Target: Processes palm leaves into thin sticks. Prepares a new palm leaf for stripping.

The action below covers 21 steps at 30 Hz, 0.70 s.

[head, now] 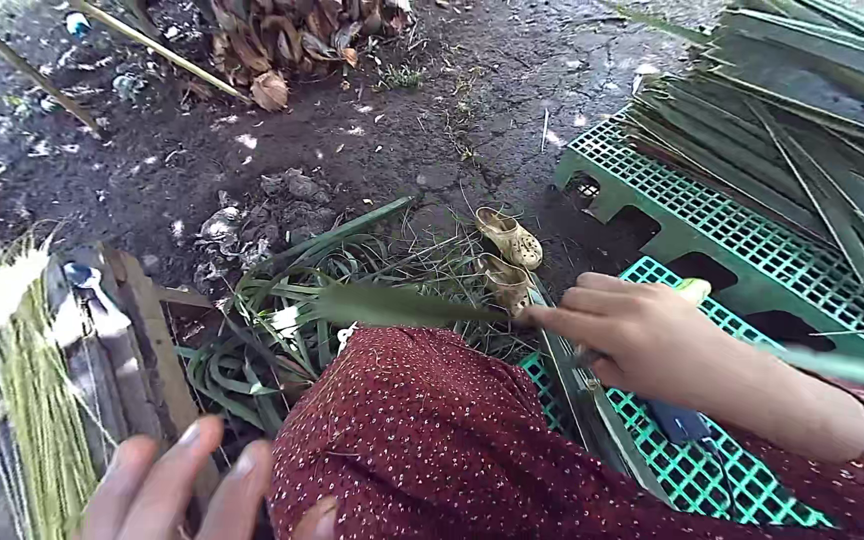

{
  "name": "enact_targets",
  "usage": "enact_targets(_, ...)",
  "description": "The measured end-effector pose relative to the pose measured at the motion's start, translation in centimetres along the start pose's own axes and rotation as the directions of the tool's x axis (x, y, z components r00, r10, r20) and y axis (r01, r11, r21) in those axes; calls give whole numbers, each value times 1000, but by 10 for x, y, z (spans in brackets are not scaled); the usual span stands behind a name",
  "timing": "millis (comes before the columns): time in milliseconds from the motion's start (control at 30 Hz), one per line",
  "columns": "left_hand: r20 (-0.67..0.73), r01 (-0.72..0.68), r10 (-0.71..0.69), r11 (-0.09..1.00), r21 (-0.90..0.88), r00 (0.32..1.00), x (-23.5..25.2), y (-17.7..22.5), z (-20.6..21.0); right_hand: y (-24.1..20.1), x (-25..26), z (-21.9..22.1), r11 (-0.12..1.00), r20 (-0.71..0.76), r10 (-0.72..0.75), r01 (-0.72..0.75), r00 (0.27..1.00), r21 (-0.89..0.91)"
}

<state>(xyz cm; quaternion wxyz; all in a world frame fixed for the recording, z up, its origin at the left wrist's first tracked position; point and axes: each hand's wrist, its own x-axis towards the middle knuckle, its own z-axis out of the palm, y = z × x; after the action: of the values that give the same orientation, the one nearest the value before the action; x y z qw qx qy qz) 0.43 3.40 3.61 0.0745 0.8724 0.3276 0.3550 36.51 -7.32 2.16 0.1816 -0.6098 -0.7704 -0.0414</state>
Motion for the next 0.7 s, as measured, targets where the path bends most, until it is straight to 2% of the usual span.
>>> enact_targets(67,82,-1,-5,997,75,997,13,10,2,-13,12,-2,976,8,-202,202,979,-82)
enact_targets(133,219,69,-88,993,92,972,19,20,5,-25,21,-2,939,-16,-323,318,946,-131)
enact_targets(233,467,191,-206,978,80,860,10,17,14,-34,30,7,904,-89,-415,399,906,-155)
enact_targets(300,557,239,-198,971,-1,806,-1,11,20,-34,36,20,901,-137,-426,406,894,-149)
enact_targets(400,530,281,-157,946,-161,833,-17,0,26,-34,46,40,911,-198,-411,395,890,-117)
enact_targets(533,563,399,-211,886,-234,799,-26,-6,24,-37,61,68,911,-333,-408,401,850,-94)
enact_targets(633,495,418,-285,890,-182,821,-30,-6,23,-42,72,86,920,-410,-377,388,831,-60)
enact_targets(700,344,393,-370,920,4,863,-33,-2,17,-49,77,92,940,-407,-293,339,865,44)
